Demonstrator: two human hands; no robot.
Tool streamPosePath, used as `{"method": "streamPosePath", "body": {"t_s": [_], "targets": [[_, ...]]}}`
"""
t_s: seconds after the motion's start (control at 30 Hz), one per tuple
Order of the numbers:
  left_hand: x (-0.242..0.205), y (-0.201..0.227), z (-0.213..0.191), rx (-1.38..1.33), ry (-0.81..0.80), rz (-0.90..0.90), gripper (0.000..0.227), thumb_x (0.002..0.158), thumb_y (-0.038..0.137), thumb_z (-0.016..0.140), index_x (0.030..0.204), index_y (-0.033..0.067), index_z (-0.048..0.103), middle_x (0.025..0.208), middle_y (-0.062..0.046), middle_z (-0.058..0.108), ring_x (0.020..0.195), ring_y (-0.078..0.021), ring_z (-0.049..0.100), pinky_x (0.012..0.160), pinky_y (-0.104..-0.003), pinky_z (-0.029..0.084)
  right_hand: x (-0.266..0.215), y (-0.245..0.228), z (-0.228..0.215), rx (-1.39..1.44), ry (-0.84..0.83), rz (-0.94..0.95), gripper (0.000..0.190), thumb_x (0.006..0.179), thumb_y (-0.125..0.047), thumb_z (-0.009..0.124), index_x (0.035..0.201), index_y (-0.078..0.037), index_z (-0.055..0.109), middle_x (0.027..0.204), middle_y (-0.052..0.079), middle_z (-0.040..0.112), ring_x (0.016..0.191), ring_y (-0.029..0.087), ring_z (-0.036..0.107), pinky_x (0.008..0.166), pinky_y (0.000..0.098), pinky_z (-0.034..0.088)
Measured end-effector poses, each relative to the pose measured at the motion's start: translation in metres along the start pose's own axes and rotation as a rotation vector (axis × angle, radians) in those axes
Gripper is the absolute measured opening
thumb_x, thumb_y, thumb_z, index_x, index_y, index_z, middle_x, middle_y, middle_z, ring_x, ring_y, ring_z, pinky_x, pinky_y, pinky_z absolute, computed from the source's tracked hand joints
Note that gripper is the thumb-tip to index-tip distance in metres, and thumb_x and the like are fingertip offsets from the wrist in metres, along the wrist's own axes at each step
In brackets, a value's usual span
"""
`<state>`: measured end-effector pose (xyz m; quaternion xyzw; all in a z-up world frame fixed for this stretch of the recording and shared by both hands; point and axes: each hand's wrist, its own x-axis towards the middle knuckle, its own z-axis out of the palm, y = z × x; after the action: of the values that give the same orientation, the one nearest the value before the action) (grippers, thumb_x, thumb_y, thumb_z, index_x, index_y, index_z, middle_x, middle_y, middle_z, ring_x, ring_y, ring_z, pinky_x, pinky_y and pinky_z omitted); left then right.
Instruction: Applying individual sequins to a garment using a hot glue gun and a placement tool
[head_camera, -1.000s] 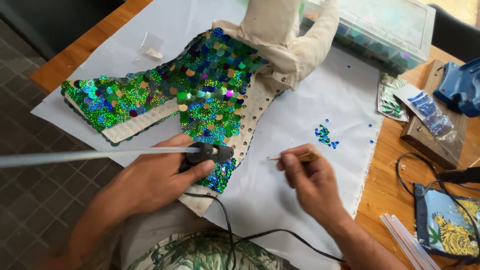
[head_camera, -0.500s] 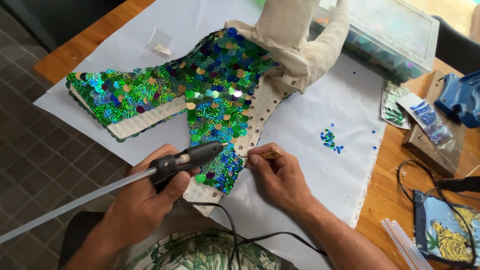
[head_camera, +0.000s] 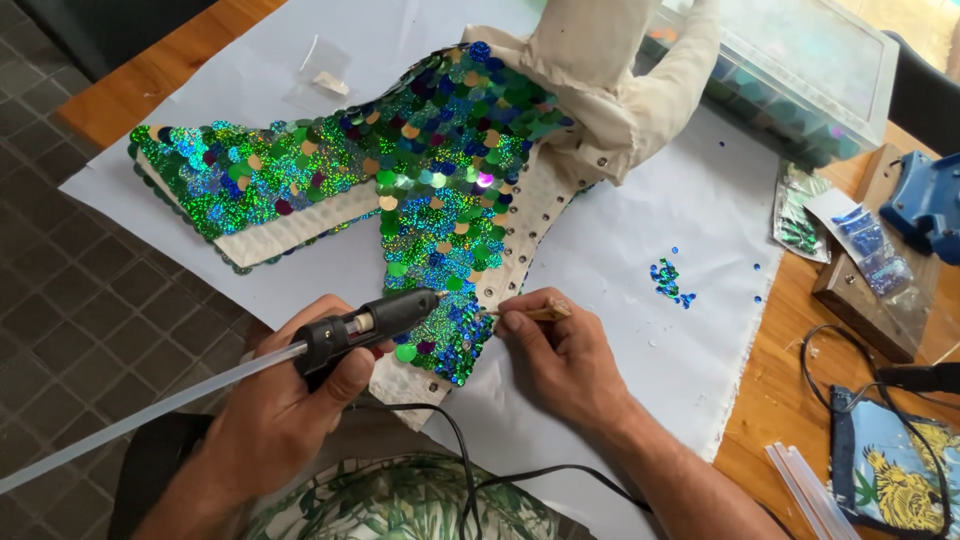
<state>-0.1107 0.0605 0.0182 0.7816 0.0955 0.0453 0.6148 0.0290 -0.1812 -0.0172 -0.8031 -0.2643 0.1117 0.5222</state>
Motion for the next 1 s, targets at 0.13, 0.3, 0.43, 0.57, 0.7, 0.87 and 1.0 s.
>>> {"method": "streamPosePath", "body": {"t_s": [0.13,0.3,0.43,0.57,0.7,0.87,1.0], "targets": [[0.001,-0.002,0.0,0.011,-0.011,-0.047,0.049,0.088,0.058,0.057,0.098,0.0138,0.075,0.058,0.004,0.051,0.047,-0.0095,0.042,0.048,-0.028,0.038,-0.003,0.003,-0.001,0.163,0.01,0.043,0.019,0.1,-0.019,0.061,0.103,-0.002,0.07,0.087,0.006,0.077,0.083,0.014,0.072,0.077,0.0248,0.056],[0.0,-0.006,0.001,-0.047,-0.022,-0.083,0.049,0.087,0.058,0.057,0.098,0.013,0.074,0.056,0.002,0.046,0.044,-0.0108,0.04,0.045,-0.03,0.035,-0.002,-0.003,-0.001,0.143,0.015,-0.006,0.017,0.101,-0.014,0.058,0.103,-0.002,0.07,0.086,0.006,0.075,0.084,0.014,0.072,0.077,0.0251,0.055],[0.0,-0.006,0.001,-0.034,-0.022,-0.068,0.049,0.087,0.059,0.056,0.097,0.0141,0.074,0.055,0.002,0.047,0.043,-0.011,0.042,0.044,-0.03,0.037,-0.001,-0.001,-0.001,0.125,0.008,0.02,0.018,0.1,-0.016,0.06,0.106,-0.002,0.07,0.088,0.006,0.078,0.085,0.015,0.074,0.08,0.0263,0.058],[0.0,-0.005,0.001,-0.063,-0.037,-0.092,0.051,0.086,0.059,0.057,0.099,0.0125,0.075,0.056,0.001,0.048,0.043,-0.0116,0.044,0.044,-0.03,0.038,-0.002,0.004,-0.004,0.208,-0.006,0.024,0.015,0.098,-0.009,0.063,0.106,-0.001,0.073,0.088,0.009,0.077,0.084,0.017,0.073,0.08,0.0259,0.059],[-0.001,-0.009,0.002,-0.12,-0.054,-0.134,0.051,0.085,0.058,0.058,0.101,0.0125,0.075,0.053,-0.001,0.047,0.041,-0.0141,0.043,0.041,-0.033,0.04,-0.006,0.025,-0.009,0.646,-0.026,-0.016,0.014,0.095,-0.003,0.07,0.106,0.005,0.073,0.089,0.017,0.074,0.087,0.021,0.071,0.082,0.0277,0.057],[-0.003,-0.008,0.002,-0.122,-0.03,-0.135,0.048,0.086,0.055,0.06,0.098,0.011,0.075,0.05,0.0,0.045,0.04,-0.012,0.043,0.039,-0.031,0.036,-0.005,0.021,-0.05,0.76,0.119,-0.101,0.022,0.094,-0.018,0.074,0.101,0.002,0.068,0.081,0.018,0.065,0.056,0.015,0.049,0.053,0.0234,0.041],[-0.006,-0.016,0.0,-0.211,-0.058,-0.171,0.05,0.088,0.05,0.061,0.105,0.0062,0.075,0.055,-0.004,0.046,0.041,-0.0153,0.045,0.04,-0.033,0.039,-0.001,-0.013,-0.113,0.576,0.35,-0.321,0.01,0.109,-0.017,0.06,0.112,-0.01,0.067,0.082,0.007,0.065,0.056,0.01,0.052,0.053,0.0225,0.042]]}}
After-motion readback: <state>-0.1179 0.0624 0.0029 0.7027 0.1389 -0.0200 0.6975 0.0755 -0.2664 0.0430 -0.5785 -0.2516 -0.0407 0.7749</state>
